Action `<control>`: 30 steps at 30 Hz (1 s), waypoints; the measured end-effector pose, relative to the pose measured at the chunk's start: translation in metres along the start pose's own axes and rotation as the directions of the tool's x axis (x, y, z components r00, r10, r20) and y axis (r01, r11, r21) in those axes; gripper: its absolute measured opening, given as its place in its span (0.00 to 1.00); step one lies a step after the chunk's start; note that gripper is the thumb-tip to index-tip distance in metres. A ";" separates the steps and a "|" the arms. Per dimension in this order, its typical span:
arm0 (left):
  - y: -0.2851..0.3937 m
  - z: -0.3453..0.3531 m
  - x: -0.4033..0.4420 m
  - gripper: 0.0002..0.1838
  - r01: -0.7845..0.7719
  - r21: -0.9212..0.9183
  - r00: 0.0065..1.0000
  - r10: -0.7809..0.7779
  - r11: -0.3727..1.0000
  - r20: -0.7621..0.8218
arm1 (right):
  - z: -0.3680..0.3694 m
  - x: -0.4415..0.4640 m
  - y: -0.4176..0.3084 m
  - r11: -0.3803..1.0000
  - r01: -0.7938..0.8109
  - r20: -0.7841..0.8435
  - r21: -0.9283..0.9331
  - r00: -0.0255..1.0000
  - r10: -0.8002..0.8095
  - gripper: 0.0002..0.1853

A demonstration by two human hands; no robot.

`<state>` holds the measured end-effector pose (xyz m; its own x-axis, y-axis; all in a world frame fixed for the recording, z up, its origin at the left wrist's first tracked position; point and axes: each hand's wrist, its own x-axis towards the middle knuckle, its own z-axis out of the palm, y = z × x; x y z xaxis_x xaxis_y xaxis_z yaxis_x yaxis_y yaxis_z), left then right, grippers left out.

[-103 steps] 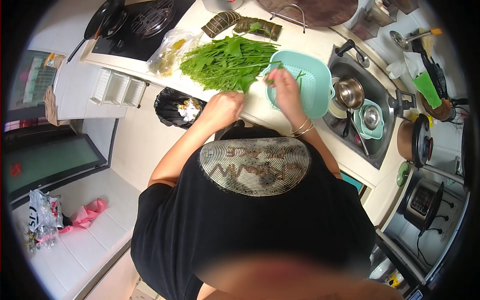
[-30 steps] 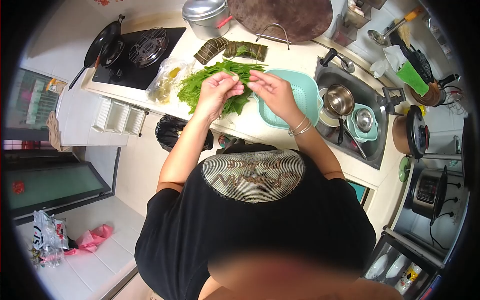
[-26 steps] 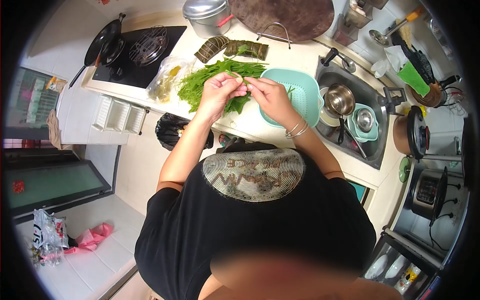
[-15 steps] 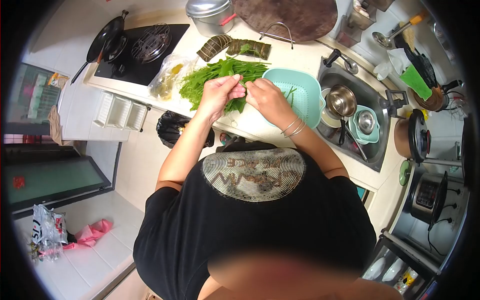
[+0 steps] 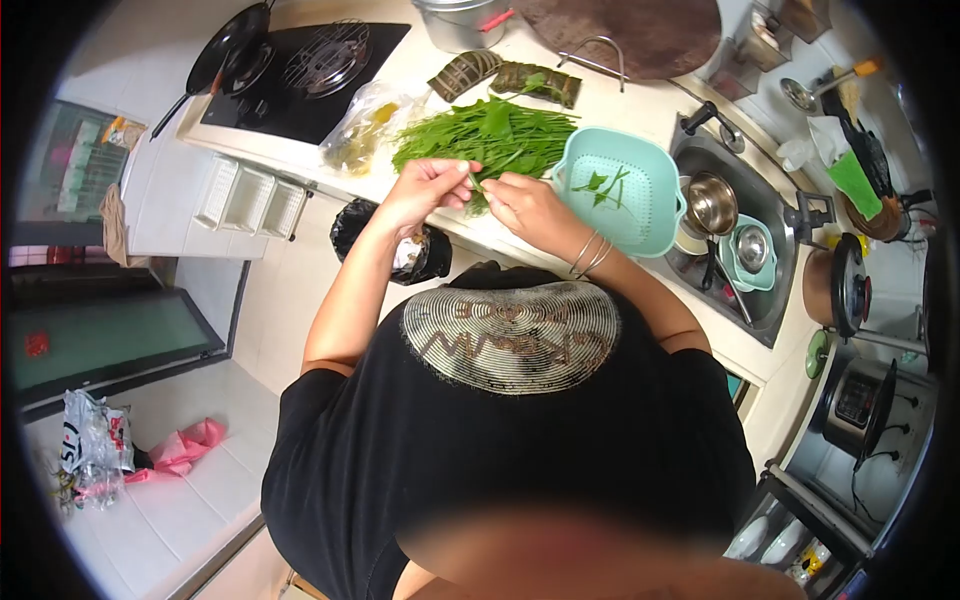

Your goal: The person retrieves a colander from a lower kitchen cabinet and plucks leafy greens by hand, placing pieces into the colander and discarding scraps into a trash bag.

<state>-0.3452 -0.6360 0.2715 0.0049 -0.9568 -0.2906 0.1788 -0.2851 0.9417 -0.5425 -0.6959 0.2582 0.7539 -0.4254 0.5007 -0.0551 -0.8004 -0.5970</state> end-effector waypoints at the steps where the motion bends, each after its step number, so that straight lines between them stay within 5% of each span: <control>1: 0.000 -0.017 -0.009 0.15 -0.022 0.083 0.999 0.025 0.996 -0.033 | 0.014 0.003 -0.002 0.995 -0.082 -0.008 0.051 0.997 0.082 0.11; 4: -0.038 -0.086 -0.027 0.20 -0.039 0.625 0.870 0.335 0.779 -0.362 | 0.072 0.018 -0.002 0.987 -0.105 -0.002 0.118 0.994 0.106 0.11; 5: -0.058 -0.116 -0.035 0.21 0.015 0.666 0.831 0.361 0.746 -0.423 | 0.088 0.027 -0.007 0.972 -0.204 0.126 0.115 0.974 0.190 0.12; 9: -0.110 -0.196 -0.075 0.22 0.223 0.686 0.804 0.268 0.692 -0.531 | 0.159 0.043 -0.001 0.956 -0.259 0.180 -0.141 0.942 0.282 0.14; 11: -0.140 -0.223 -0.088 0.20 0.158 0.769 0.795 0.382 0.619 -0.471 | 0.161 0.053 0.006 0.940 -0.333 -0.004 -0.074 0.943 0.333 0.13; 13: -0.142 -0.229 -0.099 0.20 0.177 0.730 0.817 0.316 0.660 -0.483 | 0.134 0.060 0.013 0.848 -0.510 -0.158 -0.142 0.858 0.489 0.10; 15: -0.131 -0.226 -0.105 0.18 0.221 0.670 0.835 0.217 0.709 -0.506 | 0.114 0.055 0.028 0.810 -0.561 -0.500 -0.172 0.758 0.419 0.08; 16: -0.131 -0.227 -0.103 0.18 0.211 0.664 0.841 0.213 0.717 -0.497 | 0.103 0.047 0.034 0.806 -0.551 -0.543 -0.215 0.754 0.370 0.06; 18: -0.129 -0.232 -0.094 0.16 0.020 0.635 0.882 0.285 0.772 -0.375 | 0.090 0.024 0.046 0.726 -0.566 -0.306 -0.392 0.824 0.477 0.05; 21: -0.104 -0.220 -0.076 0.13 -0.097 0.653 0.935 0.294 0.751 -0.199 | 0.100 0.008 0.043 0.619 -0.423 -0.258 -0.661 0.904 0.343 0.08; 24: -0.055 -0.188 -0.064 0.12 -0.295 0.717 0.938 0.336 0.631 0.090 | 0.101 0.010 0.036 0.598 -0.455 -0.274 -0.660 0.887 0.372 0.10; 28: -0.007 -0.137 -0.046 0.10 -0.583 0.722 0.775 0.522 0.372 0.357 | 0.095 0.034 -0.017 0.625 -0.408 -0.324 -0.665 0.912 0.251 0.15; 30: 0.009 -0.110 -0.034 0.10 -0.705 0.704 0.517 0.743 0.087 0.426 | 0.094 0.045 -0.043 0.591 -0.388 -0.312 -0.707 0.921 0.232 0.18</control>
<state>-0.2351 -0.5999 0.2710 -0.2835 -0.7305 0.6213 -0.6805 0.6097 0.4063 -0.4449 -0.6409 0.2472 0.4774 -0.7092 0.5189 -0.7883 -0.6065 -0.1038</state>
